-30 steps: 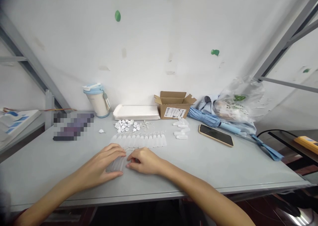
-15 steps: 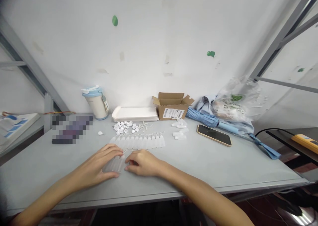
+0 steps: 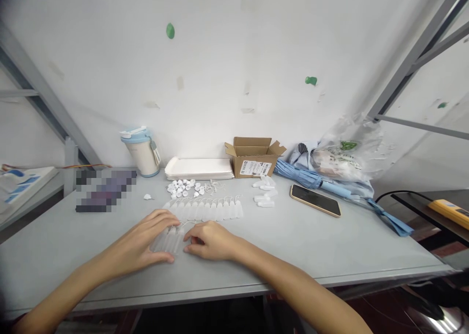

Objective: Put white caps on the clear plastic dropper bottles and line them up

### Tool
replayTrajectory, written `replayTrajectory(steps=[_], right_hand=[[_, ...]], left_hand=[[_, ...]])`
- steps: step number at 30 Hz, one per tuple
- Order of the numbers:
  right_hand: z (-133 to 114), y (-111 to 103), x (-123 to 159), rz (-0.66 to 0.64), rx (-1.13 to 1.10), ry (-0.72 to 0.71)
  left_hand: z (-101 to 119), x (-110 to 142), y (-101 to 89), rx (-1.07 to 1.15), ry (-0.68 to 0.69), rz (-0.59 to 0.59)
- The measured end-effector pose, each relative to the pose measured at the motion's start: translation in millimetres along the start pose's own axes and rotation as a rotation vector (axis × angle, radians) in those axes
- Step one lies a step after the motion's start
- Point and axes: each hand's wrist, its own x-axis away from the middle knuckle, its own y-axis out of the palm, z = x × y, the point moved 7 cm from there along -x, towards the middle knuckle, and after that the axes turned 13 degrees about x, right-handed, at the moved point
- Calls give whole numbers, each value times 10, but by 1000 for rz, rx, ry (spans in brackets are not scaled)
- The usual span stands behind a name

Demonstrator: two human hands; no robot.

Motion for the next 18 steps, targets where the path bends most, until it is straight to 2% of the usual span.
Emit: replayTrajectory(steps=[5,8,11,13,15,18], right_hand=[[35,-53,8,40,-37,32],[93,-198,29,159,-26,60],[213,-413,74,299,103,80],[351,-564,114,367,236,114],[561,-704,165,392,350,206],[931,-876,270,334,511,396]], left_hand=[[74,-232,-85,20,-4,33],[25,-469,-124,26,-11,80],[-91,-761,-122,33,-9,100],[-189,-964,-97,9,5,101],[-296,-1150,-60,-35,19,102],[-414,-1356,29,-65,56,68]])
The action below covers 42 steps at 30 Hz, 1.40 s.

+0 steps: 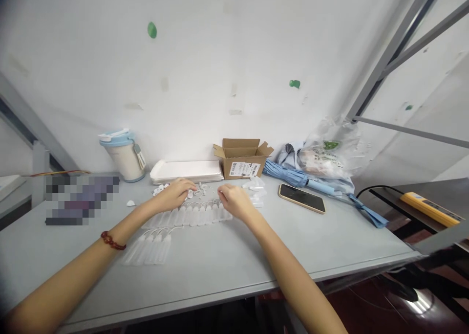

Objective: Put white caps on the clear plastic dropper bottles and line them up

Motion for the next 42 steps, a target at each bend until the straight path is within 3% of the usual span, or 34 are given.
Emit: replayTrajectory(steps=[4,7,11,15,22,27,34,42], right_hand=[[516,58,-17,-144,208,204],[746,60,6,-165,246,282],[931,72,50,-176,267,341],[1073,108,81,-187,288,368],[1115,245,90,-215,292,352],[1076,319,96,-239,292,348],[1081,373,78,-231,281,331],[1052,379,38,-133,210,330]], left_hand=[[-73,-99,135,-33,-7,-99],[-85,-105,162,-73,-27,-122],[-76,-69,134,-85,-17,-83],[-55,25,18,-34,-15,31],[-104,231,-316,50,-126,226],[-151,345,-451,141,-225,344],[-124,397,-499,211,-271,437],[-119,398,-422,286,-352,437]])
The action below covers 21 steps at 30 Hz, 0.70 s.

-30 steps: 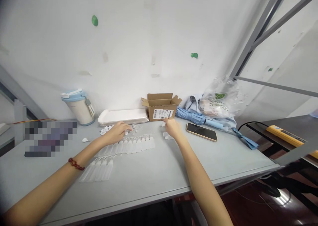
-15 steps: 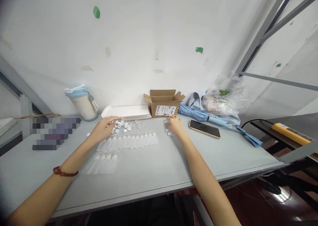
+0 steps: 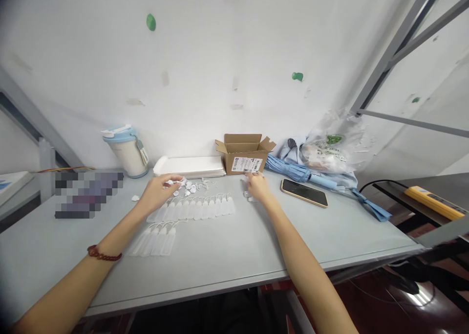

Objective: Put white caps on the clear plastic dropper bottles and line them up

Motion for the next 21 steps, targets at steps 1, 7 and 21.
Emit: replayTrajectory(steps=[1,7,21], right_hand=[[-19,-17,-4,19,-19,-6],[-323,-178,61,152,-162,-86],[-1249,-670,626,404,-604,-487]], left_hand=[[3,2,6,9,-5,-3],[35,24,31,174,-65,2],[130,207,328,699,-282,-266]])
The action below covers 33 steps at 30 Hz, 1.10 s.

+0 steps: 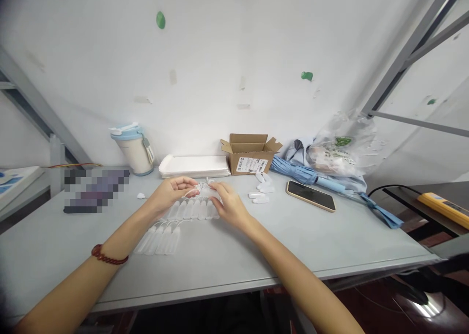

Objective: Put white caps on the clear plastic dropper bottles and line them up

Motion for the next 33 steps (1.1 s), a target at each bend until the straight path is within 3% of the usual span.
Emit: replayTrajectory(steps=[9,15,20,33], right_hand=[[-36,7,28,37,-54,-1],[10,105,62,-17,-167,111],[24,163,85,-41,-233,175],[-58,148,70,-18,-189,73]], left_hand=[[-13,-22,48,1,39,-49],[-23,-20,55,-19,12,-23],[-28,0,106,-53,-14,-77],[-11,48,174,-130,-23,-129]])
